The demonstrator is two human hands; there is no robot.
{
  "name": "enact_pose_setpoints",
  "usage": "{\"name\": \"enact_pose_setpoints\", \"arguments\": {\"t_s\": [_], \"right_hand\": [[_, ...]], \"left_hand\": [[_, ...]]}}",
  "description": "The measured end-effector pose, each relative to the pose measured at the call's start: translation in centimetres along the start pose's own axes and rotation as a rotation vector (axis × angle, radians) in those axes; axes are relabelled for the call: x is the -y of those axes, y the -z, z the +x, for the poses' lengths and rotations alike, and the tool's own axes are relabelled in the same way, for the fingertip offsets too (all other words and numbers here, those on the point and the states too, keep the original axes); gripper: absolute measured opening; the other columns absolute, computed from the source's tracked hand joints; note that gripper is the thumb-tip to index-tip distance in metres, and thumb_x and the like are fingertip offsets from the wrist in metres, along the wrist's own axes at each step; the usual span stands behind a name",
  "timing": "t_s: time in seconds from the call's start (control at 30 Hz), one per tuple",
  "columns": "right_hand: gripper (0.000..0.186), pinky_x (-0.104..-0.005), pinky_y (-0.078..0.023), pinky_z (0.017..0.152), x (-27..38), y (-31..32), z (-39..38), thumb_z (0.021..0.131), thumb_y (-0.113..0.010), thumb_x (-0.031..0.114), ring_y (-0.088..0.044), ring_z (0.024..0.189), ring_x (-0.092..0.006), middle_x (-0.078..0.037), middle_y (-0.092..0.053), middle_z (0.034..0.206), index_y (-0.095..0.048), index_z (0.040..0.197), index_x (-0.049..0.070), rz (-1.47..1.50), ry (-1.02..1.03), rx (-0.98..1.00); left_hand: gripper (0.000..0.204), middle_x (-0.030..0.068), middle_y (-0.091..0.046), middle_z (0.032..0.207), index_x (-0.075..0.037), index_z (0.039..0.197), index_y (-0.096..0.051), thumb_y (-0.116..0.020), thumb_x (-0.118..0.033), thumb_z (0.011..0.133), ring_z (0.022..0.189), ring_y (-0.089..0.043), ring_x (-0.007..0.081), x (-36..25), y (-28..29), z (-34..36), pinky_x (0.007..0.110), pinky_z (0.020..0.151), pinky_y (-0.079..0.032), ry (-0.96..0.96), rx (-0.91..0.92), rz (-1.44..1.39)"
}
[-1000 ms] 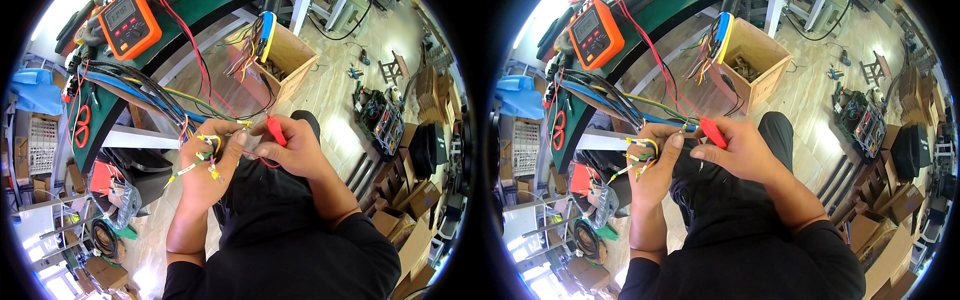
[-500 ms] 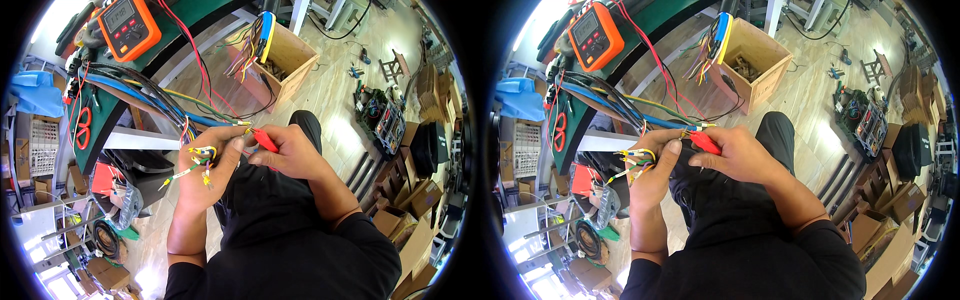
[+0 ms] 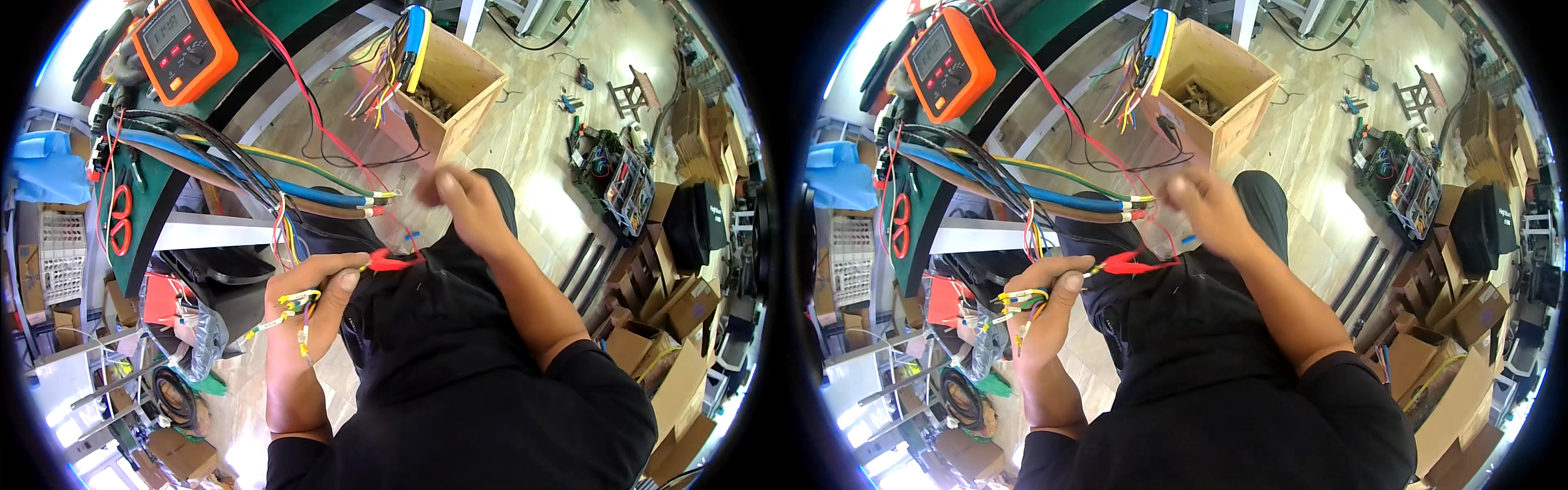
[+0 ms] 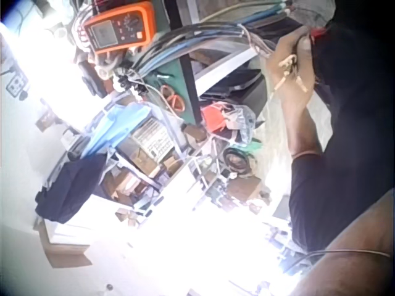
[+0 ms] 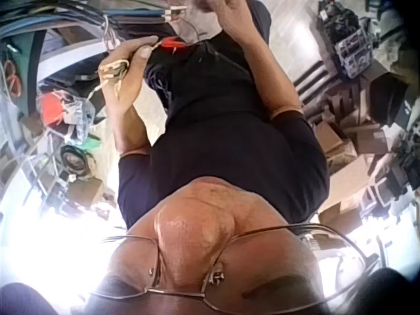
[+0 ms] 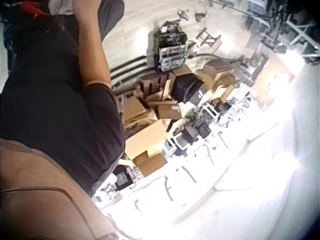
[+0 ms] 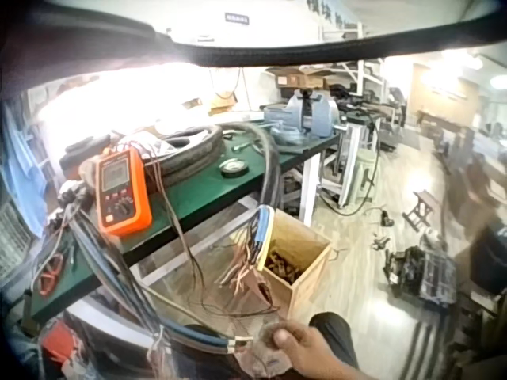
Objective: The person holds a bundle of wires, isolates individual wires, and uses a multimeter probe to test electrical connections while monitoring the digital display on the multimeter.
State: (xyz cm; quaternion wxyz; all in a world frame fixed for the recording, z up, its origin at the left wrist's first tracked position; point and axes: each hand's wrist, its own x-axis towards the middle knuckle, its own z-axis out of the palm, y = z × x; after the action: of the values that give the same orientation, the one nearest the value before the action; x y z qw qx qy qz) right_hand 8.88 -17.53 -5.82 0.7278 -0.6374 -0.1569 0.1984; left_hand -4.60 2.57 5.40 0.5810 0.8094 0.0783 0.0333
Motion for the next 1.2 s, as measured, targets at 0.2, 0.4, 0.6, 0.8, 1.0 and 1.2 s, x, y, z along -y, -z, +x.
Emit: {"name": "enact_pose_setpoints", "arguments": {"t_s": [0.2,0.4,0.6,0.8,1.0,1.2], "right_hand": [[0.055,-0.0397,-0.046,0.092,-5.9,1.1,7.4,0.082,-0.071,0.023,-0.061,0.103,-0.0355,-0.022,-0.063,0.108,-0.051,0.123,-0.007,-0.725,0.261,-0.472],[0.046,-0.045,-0.046,0.088,-6.5,2.6,10.9,0.08,-0.071,0.022,-0.057,0.104,-0.0421,-0.025,-0.062,0.105,-0.055,0.114,-0.005,-0.687,0.157,-0.178],[0.034,-0.0461,-0.045,0.079,-6.4,2.8,7.7,0.083,-0.069,0.022,-0.057,0.09,-0.0416,-0.024,-0.059,0.092,-0.057,0.103,-0.003,-0.784,0.227,-0.142],[0.031,-0.0441,-0.046,0.074,-4.9,3.3,5.7,0.085,-0.067,0.02,-0.057,0.085,-0.0411,-0.023,-0.057,0.091,-0.055,0.1,-0.004,-0.768,0.194,-0.124],[0.028,-0.0441,-0.045,0.072,-3.8,3.4,5.2,0.087,-0.065,0.019,-0.056,0.082,-0.0404,-0.022,-0.058,0.088,-0.056,0.1,-0.004,-0.802,0.14,-0.066],[0.034,-0.0432,-0.046,0.072,-4.1,4.2,4.4,0.087,-0.065,0.021,-0.057,0.081,-0.0393,-0.022,-0.059,0.086,-0.058,0.106,-0.006,-0.84,0.078,0.031]], "left_hand": [[0.028,0.0048,-0.066,0.081,0.003,0.097,-0.068,-0.061,-0.024,0.095,0.07,-0.052,0.0079,0.3,-0.6,0.3,0.023,0.062,-0.04,-0.1,-0.089,-0.068],[0.026,0.0091,-0.069,0.089,0.004,0.099,-0.067,-0.056,-0.019,0.097,0.082,-0.06,0.0122,0.2,0.3,0.8,0.026,0.075,-0.047,-0.021,-0.042,-0.037],[0.029,-0.0062,-0.052,0.065,0.001,0.1,-0.068,-0.055,-0.026,0.098,0.06,-0.039,0.0007,1.7,-0.8,1.8,0.019,0.053,-0.029,-0.053,-0.155,-0.1],[0.025,0.0029,-0.061,0.078,0.002,0.102,-0.066,-0.052,-0.019,0.098,0.073,-0.05,0.0084,3.1,-2.1,3.5,0.025,0.065,-0.04,-0.079,-0.113,-0.091],[0.024,-0.0036,-0.048,0.064,0.002,0.107,-0.063,-0.049,-0.014,0.097,0.054,-0.041,0.0024,4.1,-3.7,7.0,0.021,0.047,-0.033,0.168,-0.263,-0.322],[0.025,-0.0063,-0.037,0.062,0.0,0.112,-0.059,-0.047,-0.016,0.097,0.048,-0.03,0.0036,5.3,-4.7,10.9,0.022,0.043,-0.024,0.342,-0.272,-0.527]]}}
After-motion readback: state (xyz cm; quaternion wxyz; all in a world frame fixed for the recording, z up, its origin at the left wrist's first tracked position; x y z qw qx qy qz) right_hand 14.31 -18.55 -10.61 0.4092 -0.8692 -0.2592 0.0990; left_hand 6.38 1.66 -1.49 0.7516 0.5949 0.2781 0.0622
